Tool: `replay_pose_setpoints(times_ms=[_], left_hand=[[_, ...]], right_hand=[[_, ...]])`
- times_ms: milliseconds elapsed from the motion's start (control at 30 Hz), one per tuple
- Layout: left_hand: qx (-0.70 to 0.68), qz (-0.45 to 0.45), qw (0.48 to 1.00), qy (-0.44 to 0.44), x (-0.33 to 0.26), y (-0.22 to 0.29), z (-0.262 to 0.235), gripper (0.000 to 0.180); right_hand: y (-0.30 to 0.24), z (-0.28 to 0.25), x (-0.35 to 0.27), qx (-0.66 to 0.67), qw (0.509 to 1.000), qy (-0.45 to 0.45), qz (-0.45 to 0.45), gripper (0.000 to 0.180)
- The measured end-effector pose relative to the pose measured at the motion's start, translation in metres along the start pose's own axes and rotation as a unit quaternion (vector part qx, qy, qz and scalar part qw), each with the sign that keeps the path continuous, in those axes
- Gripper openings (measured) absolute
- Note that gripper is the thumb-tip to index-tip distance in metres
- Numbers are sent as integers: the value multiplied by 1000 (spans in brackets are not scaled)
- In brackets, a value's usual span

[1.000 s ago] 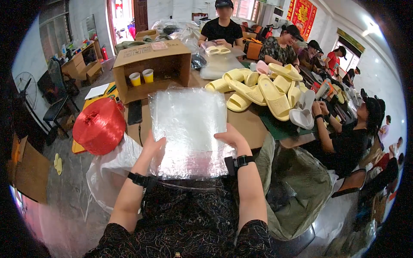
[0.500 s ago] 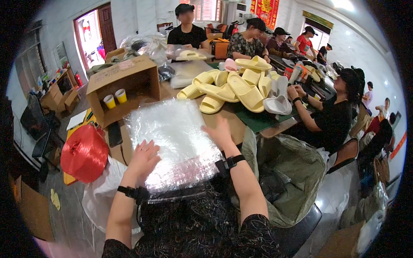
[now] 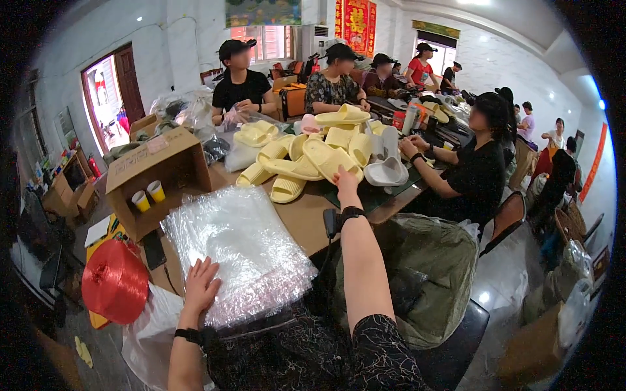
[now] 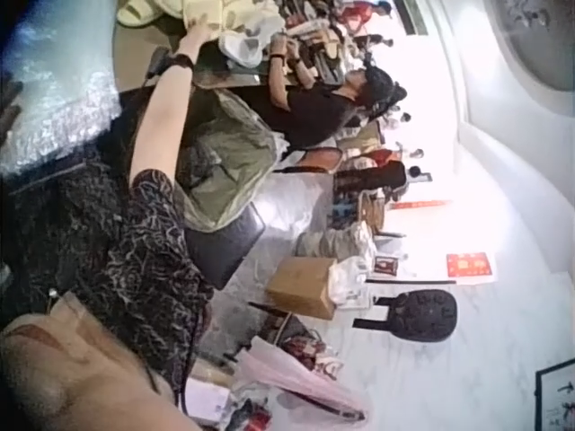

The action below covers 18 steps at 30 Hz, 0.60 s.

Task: Packaging black and yellow slides into plastic bags in a shoe manufacturing facility.

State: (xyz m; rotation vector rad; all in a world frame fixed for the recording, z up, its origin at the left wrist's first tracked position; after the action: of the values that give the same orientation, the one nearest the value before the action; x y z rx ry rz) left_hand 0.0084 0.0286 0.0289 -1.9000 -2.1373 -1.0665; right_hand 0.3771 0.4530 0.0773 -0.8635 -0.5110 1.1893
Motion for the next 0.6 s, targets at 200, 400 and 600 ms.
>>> replay_pose_setpoints(times_ms=[200,400,600], left_hand=[[2,4,1000,5,3,4,1,49],[14,-16,1000,7,-7,-8,-5,49],[12,6,1000,-3,3,-5,5,51]], right_hand=[[-31,37,-62,-282,926,-3,-251,40],[-75,107,-197,-243,903,-148,-323,35],[-77,157,-228,-197,894,-355,-190,28]])
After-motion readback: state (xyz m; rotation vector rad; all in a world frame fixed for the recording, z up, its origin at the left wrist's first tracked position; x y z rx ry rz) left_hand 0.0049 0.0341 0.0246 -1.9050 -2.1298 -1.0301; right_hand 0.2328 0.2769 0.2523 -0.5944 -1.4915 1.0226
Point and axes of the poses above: each hand's wrist, its own x-axis towards the middle knuckle, its own z-axis out of the palm, y = z × x, the point moved 7 cm from there along x, towards the middle knuckle, and after that the axes turned 10 degrees about y, right-handed, at the moved point
